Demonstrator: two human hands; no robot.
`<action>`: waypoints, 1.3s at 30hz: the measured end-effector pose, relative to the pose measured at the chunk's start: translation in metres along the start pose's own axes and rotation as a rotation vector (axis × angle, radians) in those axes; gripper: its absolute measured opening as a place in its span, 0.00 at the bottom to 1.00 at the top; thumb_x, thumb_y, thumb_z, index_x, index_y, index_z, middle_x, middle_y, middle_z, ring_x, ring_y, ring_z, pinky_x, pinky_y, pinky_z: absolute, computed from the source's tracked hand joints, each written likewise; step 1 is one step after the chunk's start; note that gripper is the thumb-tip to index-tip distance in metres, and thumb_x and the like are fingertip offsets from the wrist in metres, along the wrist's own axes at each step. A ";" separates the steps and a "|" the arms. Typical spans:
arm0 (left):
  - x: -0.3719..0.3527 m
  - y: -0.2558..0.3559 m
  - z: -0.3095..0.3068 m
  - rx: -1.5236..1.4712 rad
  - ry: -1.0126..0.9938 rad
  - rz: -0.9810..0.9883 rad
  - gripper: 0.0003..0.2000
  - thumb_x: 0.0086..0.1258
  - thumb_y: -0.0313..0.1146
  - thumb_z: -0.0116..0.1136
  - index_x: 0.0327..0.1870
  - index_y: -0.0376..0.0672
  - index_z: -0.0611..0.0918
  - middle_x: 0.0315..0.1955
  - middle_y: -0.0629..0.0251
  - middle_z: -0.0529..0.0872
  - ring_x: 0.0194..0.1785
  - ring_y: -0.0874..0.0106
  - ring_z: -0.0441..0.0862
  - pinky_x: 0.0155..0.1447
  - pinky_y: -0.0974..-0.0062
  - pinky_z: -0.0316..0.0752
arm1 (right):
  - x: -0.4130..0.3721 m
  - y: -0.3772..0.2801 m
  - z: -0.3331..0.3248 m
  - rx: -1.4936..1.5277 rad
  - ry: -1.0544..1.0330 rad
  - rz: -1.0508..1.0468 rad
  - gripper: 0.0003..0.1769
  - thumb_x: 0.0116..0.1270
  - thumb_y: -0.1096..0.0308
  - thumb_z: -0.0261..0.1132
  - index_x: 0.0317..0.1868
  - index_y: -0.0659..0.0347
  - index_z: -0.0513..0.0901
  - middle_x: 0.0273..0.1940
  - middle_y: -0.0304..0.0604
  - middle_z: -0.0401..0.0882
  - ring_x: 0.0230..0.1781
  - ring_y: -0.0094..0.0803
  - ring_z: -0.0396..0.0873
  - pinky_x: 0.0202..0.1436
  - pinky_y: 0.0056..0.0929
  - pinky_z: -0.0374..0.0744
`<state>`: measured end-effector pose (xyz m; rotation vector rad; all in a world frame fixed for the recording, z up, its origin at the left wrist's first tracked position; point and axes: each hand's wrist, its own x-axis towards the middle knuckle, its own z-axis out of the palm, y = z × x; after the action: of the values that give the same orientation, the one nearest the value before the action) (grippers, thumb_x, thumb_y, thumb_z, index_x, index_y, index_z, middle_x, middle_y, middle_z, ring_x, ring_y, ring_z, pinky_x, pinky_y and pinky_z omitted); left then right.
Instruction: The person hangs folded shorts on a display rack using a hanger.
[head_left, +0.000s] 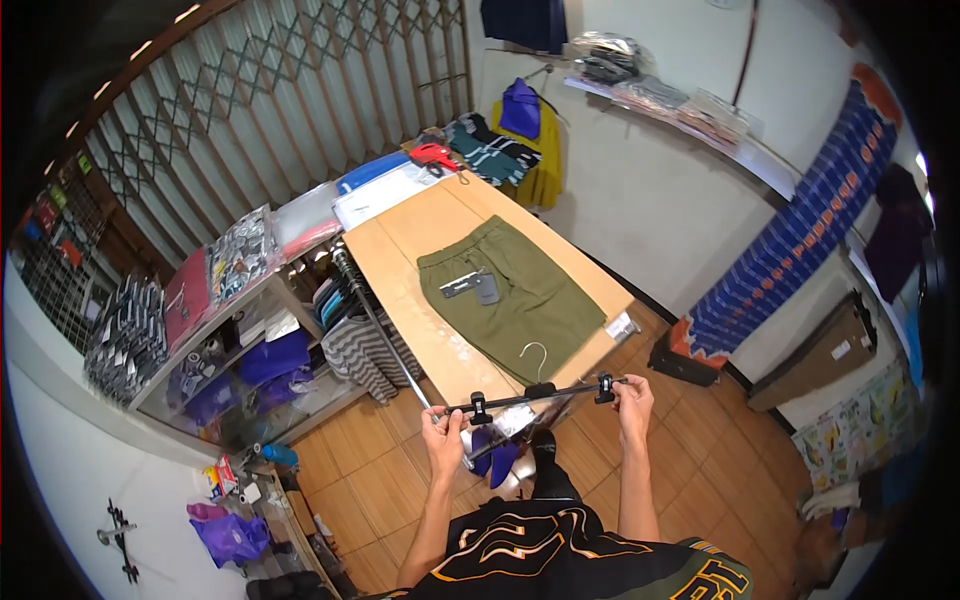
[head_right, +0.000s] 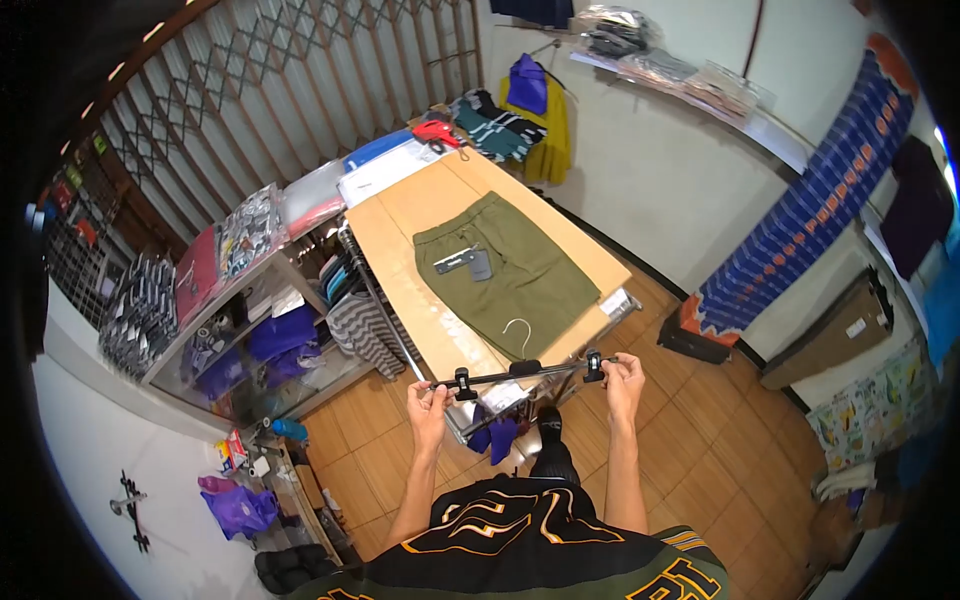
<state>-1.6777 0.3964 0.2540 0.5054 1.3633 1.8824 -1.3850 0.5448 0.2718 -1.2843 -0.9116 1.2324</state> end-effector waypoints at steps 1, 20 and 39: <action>0.010 -0.001 0.005 -0.012 0.039 0.011 0.12 0.75 0.24 0.56 0.51 0.39 0.65 0.36 0.56 0.85 0.39 0.73 0.85 0.45 0.79 0.81 | 0.014 -0.005 0.010 0.001 -0.020 -0.014 0.12 0.65 0.73 0.66 0.47 0.58 0.75 0.27 0.35 0.79 0.21 0.18 0.72 0.25 0.20 0.71; 0.253 0.028 0.069 0.157 0.369 0.305 0.13 0.73 0.23 0.58 0.55 0.35 0.73 0.33 0.69 0.83 0.35 0.83 0.76 0.39 0.84 0.70 | 0.320 -0.104 0.263 -0.631 -1.265 -0.286 0.18 0.70 0.62 0.67 0.50 0.69 0.83 0.32 0.42 0.82 0.27 0.24 0.77 0.33 0.25 0.77; 0.414 0.011 0.229 1.478 -0.010 0.029 0.38 0.58 0.59 0.69 0.60 0.36 0.76 0.57 0.49 0.80 0.63 0.54 0.74 0.67 0.44 0.60 | 0.427 -0.016 0.394 -0.246 -0.885 0.053 0.13 0.79 0.61 0.55 0.45 0.62 0.78 0.25 0.31 0.70 0.21 0.15 0.65 0.23 0.18 0.64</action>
<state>-1.7915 0.8533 0.3014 1.1784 2.5594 0.5463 -1.6949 1.0365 0.2730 -0.9207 -1.7001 1.8137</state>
